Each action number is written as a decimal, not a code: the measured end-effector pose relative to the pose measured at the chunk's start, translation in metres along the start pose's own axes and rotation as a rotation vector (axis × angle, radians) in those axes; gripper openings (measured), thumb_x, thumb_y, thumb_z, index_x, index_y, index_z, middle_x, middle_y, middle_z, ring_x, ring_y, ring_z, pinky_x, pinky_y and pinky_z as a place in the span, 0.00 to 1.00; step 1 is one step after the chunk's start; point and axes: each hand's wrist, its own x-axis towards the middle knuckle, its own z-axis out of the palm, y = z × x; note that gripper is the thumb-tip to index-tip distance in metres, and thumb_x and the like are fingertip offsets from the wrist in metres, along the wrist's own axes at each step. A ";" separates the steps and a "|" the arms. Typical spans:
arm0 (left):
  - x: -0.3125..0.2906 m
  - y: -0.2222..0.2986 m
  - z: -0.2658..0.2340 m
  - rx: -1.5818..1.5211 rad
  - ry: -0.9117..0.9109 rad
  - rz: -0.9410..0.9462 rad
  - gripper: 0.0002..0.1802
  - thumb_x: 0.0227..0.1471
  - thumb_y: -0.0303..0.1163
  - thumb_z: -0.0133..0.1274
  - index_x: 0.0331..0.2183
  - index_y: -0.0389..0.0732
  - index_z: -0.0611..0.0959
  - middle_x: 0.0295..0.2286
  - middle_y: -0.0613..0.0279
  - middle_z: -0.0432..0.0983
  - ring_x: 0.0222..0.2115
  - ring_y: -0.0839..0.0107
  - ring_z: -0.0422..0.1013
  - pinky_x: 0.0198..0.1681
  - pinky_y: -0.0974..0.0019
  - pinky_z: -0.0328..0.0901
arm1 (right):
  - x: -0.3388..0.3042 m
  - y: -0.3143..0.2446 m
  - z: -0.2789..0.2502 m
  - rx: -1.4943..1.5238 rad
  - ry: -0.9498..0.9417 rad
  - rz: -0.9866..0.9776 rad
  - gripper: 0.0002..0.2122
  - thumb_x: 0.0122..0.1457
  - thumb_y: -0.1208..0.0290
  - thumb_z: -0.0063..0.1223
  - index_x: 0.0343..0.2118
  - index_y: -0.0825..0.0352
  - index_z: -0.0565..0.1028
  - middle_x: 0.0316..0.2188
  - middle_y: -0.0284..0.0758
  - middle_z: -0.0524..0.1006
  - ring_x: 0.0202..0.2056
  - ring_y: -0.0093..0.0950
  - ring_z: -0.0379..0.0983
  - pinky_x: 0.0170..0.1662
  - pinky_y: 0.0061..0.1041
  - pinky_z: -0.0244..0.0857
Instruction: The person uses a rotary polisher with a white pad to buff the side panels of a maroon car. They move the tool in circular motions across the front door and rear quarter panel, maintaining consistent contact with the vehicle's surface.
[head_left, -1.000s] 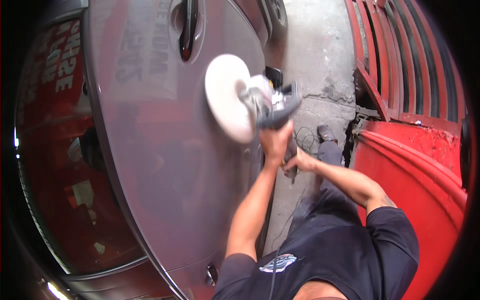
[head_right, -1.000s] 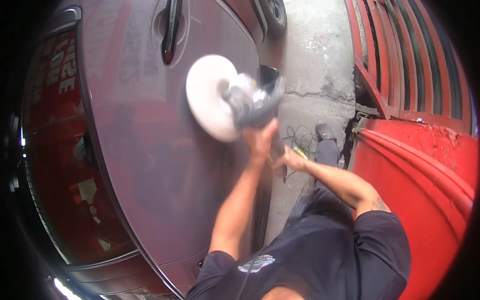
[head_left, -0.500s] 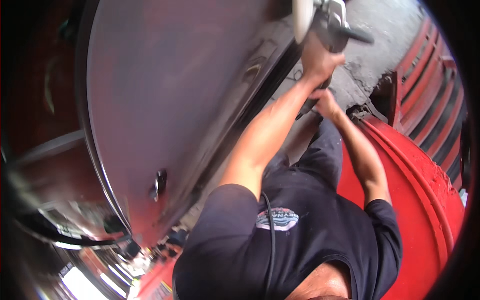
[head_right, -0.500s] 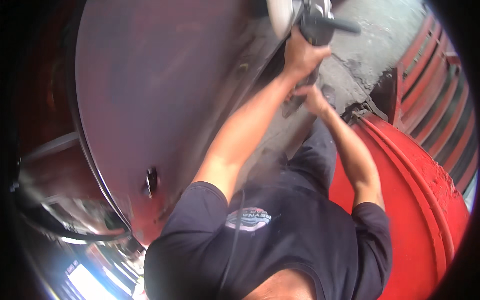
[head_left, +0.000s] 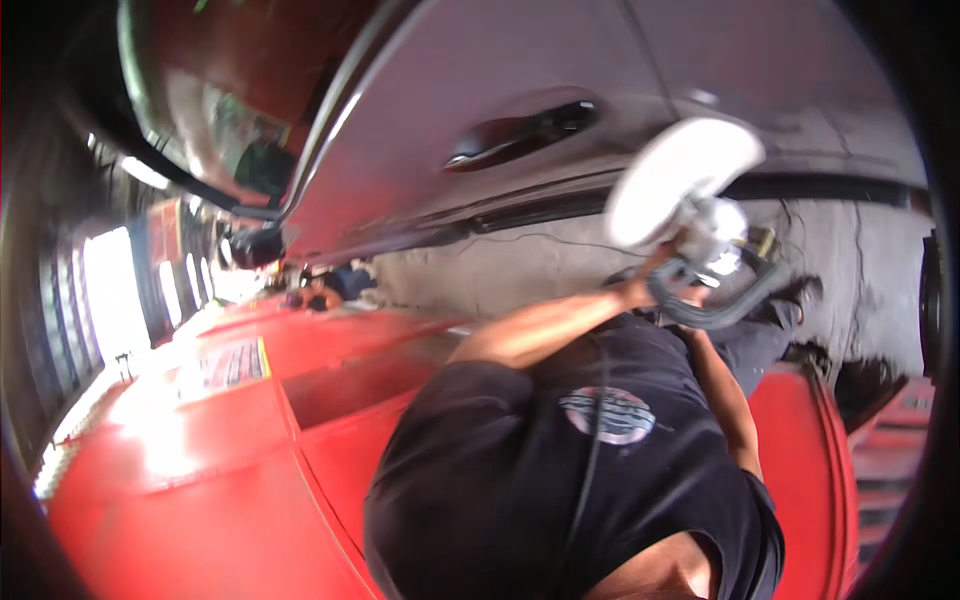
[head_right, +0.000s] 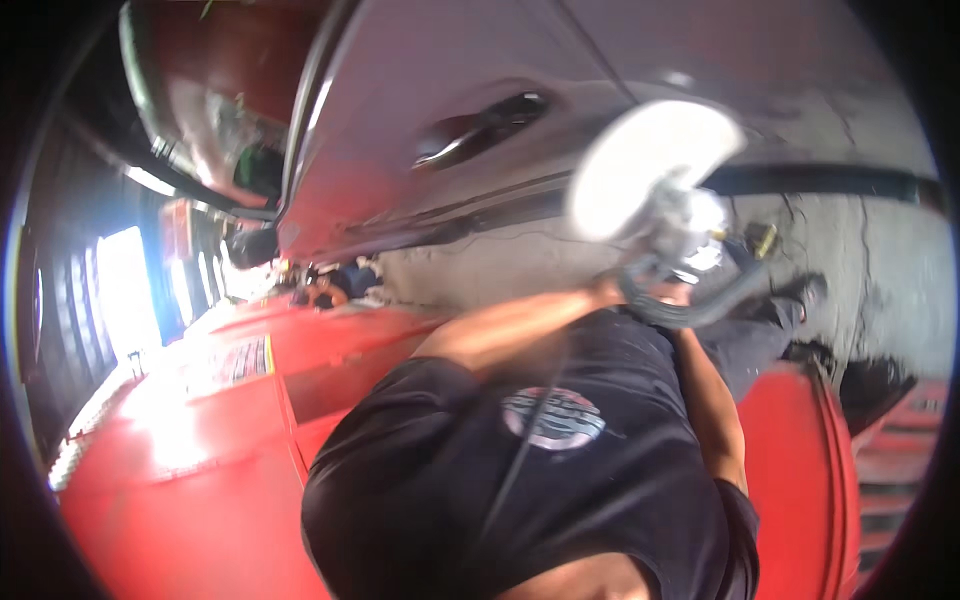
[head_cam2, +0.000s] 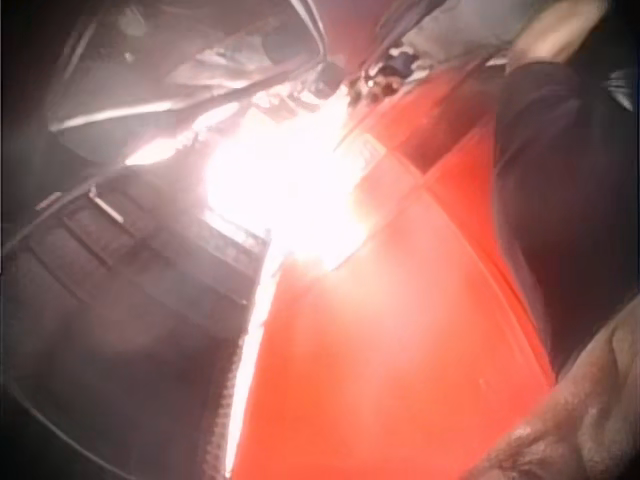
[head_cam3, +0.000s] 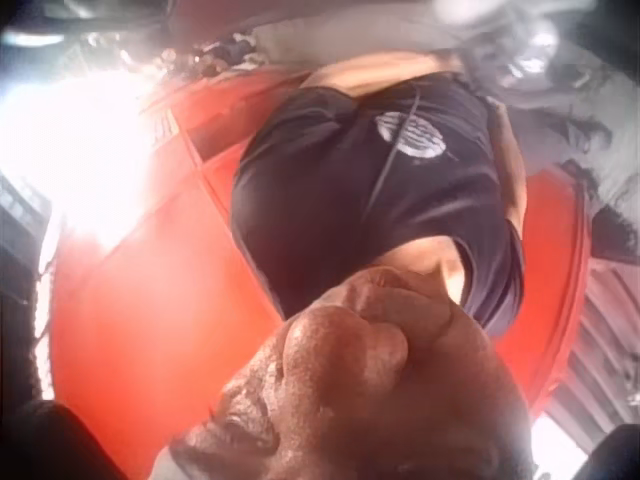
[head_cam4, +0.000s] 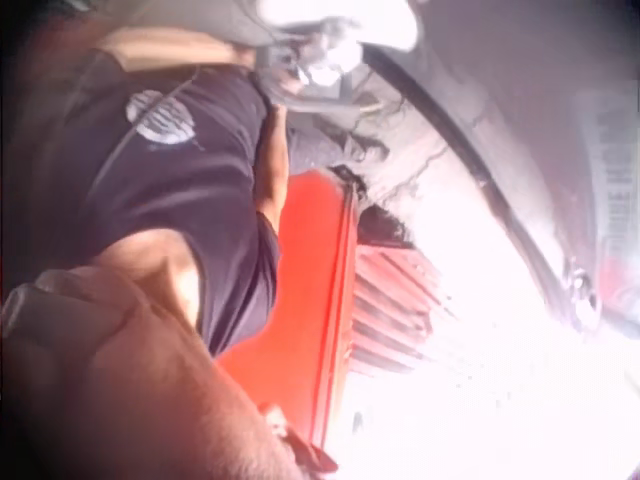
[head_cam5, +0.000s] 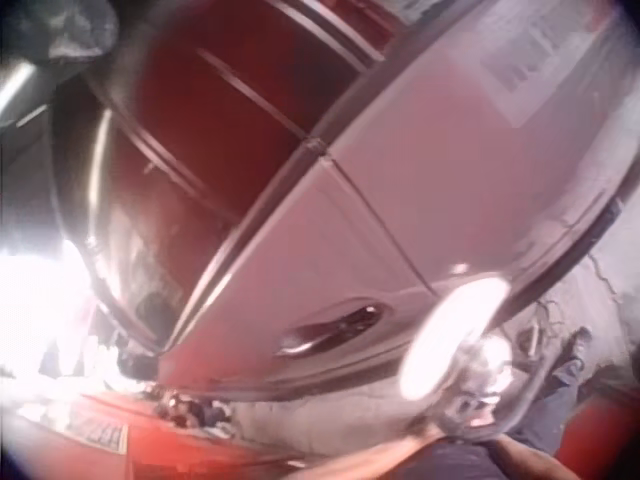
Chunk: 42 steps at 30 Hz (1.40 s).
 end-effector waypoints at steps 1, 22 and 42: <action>0.020 0.018 0.018 -0.129 0.057 0.017 0.46 0.40 0.39 0.75 0.59 0.40 0.71 0.51 0.59 0.74 0.49 0.66 0.72 0.53 0.58 0.69 | -0.002 0.017 -0.020 -0.102 0.024 -0.091 0.22 0.66 0.72 0.52 0.62 0.71 0.69 0.57 0.44 0.73 0.57 0.39 0.69 0.61 0.37 0.65; -0.032 0.055 -0.023 0.122 0.084 0.439 0.46 0.41 0.33 0.75 0.60 0.46 0.68 0.46 0.60 0.77 0.48 0.66 0.75 0.55 0.60 0.69 | 0.038 -0.021 0.002 -0.030 -0.080 0.115 0.13 0.66 0.69 0.52 0.50 0.69 0.77 0.46 0.36 0.78 0.47 0.31 0.73 0.50 0.33 0.67; 0.270 0.078 0.179 0.816 -0.049 -0.047 0.36 0.32 0.44 0.68 0.41 0.31 0.76 0.36 0.34 0.82 0.41 0.38 0.79 0.44 0.46 0.74 | 0.015 -0.150 -0.186 0.301 0.428 -0.128 0.21 0.49 0.94 0.50 0.45 0.73 0.83 0.43 0.39 0.86 0.47 0.24 0.80 0.53 0.28 0.73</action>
